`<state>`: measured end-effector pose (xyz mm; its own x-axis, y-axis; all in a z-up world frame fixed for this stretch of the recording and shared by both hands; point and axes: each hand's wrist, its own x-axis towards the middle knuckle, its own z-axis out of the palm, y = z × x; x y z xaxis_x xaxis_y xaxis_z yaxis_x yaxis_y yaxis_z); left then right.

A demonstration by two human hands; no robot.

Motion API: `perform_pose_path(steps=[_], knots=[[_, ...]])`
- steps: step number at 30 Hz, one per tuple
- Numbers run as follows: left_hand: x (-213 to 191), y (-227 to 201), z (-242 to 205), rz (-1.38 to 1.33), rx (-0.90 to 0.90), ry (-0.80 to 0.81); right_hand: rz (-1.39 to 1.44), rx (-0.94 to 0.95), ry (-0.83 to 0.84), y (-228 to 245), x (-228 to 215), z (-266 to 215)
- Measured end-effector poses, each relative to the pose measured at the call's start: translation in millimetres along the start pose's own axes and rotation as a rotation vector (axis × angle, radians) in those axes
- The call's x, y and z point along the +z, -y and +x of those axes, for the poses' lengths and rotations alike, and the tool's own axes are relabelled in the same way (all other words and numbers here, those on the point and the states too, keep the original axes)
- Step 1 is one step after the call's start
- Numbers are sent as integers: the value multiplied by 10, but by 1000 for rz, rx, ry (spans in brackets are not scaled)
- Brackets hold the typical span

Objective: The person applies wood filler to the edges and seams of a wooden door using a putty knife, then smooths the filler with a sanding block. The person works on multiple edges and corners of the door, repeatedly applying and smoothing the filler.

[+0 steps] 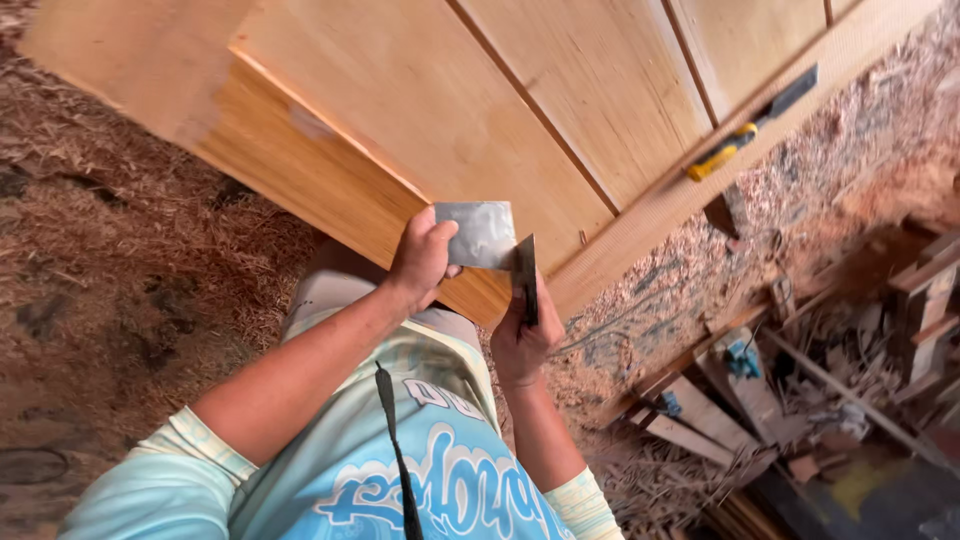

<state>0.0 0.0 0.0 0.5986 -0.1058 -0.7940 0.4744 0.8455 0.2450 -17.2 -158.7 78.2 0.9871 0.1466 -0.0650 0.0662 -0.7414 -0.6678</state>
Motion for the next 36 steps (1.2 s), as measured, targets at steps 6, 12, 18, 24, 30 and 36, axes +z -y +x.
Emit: perform_pose_path(steps=[6,12,18,24,30,36], knots=[[-276,-408,-220,-68,134,-43,-144,-201,412,17,311,503],[-1165,-497,-611,-147,300,-254,-357,-645,665,573,1247,1898],[-1527,-202,-900,-288,369,-382,-458,-1035,867,1290,2114,2459],[-1475,58,-909,-383,396,-397,-530,-1096,862,1301,2357,2410],[-1287,170,-906,-315,387,-368,-584,-1157,900,999,2280,2389],[-1059,235,-894,-288,413,-337,-702,-1042,1022,682,1951,2194]])
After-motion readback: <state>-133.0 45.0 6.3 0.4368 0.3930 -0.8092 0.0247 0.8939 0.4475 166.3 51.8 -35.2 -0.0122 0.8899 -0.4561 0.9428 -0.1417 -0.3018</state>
